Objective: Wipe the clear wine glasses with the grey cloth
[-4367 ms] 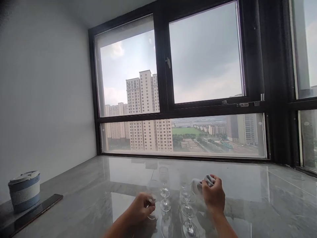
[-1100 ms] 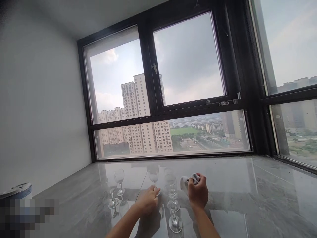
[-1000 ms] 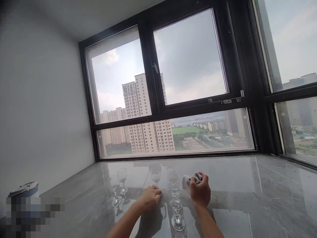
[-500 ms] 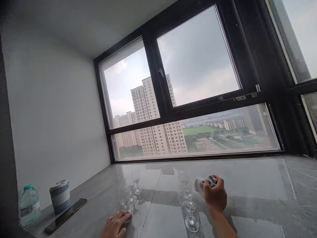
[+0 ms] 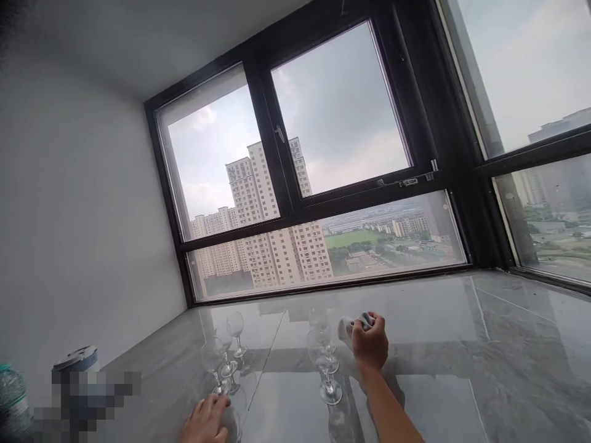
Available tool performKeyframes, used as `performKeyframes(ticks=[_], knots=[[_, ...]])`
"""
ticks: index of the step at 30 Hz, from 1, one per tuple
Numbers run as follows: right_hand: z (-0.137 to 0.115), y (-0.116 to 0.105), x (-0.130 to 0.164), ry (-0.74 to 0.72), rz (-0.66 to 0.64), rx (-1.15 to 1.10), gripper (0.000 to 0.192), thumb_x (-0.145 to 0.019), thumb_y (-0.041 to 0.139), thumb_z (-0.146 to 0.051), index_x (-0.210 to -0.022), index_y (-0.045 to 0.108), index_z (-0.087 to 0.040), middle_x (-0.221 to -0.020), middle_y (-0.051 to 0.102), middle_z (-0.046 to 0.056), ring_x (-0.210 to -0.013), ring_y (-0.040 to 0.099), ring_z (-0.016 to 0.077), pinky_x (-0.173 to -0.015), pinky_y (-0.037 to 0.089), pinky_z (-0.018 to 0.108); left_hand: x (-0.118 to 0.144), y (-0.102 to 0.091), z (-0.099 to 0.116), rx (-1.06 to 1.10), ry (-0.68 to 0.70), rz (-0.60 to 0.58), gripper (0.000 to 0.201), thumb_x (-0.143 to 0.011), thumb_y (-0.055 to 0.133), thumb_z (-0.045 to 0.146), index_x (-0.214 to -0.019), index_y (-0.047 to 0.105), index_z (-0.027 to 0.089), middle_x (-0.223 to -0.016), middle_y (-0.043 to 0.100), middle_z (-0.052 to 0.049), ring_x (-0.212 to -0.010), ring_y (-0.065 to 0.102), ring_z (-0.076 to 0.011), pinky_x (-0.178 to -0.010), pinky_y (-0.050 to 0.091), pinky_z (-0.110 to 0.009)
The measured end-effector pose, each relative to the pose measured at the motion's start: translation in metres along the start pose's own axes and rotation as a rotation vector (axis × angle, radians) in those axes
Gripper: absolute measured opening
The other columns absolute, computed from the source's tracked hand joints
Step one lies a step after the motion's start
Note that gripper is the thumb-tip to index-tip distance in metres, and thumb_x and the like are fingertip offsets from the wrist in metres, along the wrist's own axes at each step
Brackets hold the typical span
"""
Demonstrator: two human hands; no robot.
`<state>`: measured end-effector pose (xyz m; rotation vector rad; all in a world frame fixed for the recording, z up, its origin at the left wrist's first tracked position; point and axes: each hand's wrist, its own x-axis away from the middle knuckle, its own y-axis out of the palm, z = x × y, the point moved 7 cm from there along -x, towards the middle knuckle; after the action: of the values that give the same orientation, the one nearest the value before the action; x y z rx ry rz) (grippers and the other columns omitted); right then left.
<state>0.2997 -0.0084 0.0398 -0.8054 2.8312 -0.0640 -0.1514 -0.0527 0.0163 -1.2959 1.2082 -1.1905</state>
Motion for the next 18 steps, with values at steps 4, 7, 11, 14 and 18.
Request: performKeyframes(ticks=[4, 7, 11, 14, 18], knots=[[-0.004, 0.003, 0.000, -0.023, -0.005, -0.034, 0.045, -0.079, 0.050, -0.038, -0.120, 0.057, -0.020, -0.108, 0.070, 0.011, -0.088, 0.063, 0.0279, -0.073, 0.042, 0.033, 0.002, 0.010, 0.111, 0.208, 0.418, -0.053, 0.049, -0.084, 0.058, 0.037, -0.132, 0.060, 0.040, -0.155, 0.044, -0.005, -0.139, 0.043, -0.0324, -0.114, 0.036, -0.045], [-0.006, 0.004, 0.000, -0.049, 0.010, -0.051, 0.044, -0.078, 0.050, -0.038, -0.118, 0.058, -0.020, -0.106, 0.070, 0.010, -0.088, 0.063, 0.0273, -0.072, 0.042, 0.032, -0.001, 0.016, 0.186, 0.265, 0.591, -0.083, 0.051, -0.083, 0.061, 0.045, -0.134, 0.056, 0.048, -0.162, 0.033, 0.002, -0.147, 0.026, -0.0399, -0.116, 0.029, -0.060], [-0.004, 0.005, -0.004, -0.062, 0.047, -0.049, 0.043, -0.078, 0.049, -0.037, -0.117, 0.058, -0.021, -0.104, 0.070, 0.009, -0.087, 0.064, 0.0266, -0.071, 0.042, 0.032, 0.005, 0.003, 0.236, 0.307, 0.690, -0.065, 0.072, -0.077, 0.060, 0.034, -0.147, 0.047, 0.032, -0.158, 0.037, -0.006, -0.145, 0.029, -0.0363, -0.120, 0.024, -0.053], [-0.002, 0.005, -0.006, -0.053, 0.061, -0.042, 0.041, -0.078, 0.049, -0.036, -0.116, 0.058, -0.021, -0.104, 0.070, 0.008, -0.087, 0.064, 0.0266, -0.070, 0.042, 0.032, 0.013, -0.017, 0.235, 0.331, 0.758, 0.027, 0.063, -0.079, 0.056, 0.035, -0.142, 0.053, 0.033, -0.143, 0.052, -0.005, -0.138, 0.038, -0.0292, -0.121, 0.024, -0.043], [-0.001, 0.005, -0.007, -0.042, 0.054, -0.038, 0.040, -0.079, 0.049, -0.034, -0.116, 0.058, -0.022, -0.104, 0.070, 0.008, -0.086, 0.064, 0.0260, -0.069, 0.041, 0.031, 0.001, -0.028, 0.190, 0.277, 0.633, 0.117, 0.057, -0.084, 0.051, 0.040, -0.139, 0.057, 0.032, -0.141, 0.055, -0.005, -0.140, 0.035, -0.0294, -0.121, 0.023, -0.042]])
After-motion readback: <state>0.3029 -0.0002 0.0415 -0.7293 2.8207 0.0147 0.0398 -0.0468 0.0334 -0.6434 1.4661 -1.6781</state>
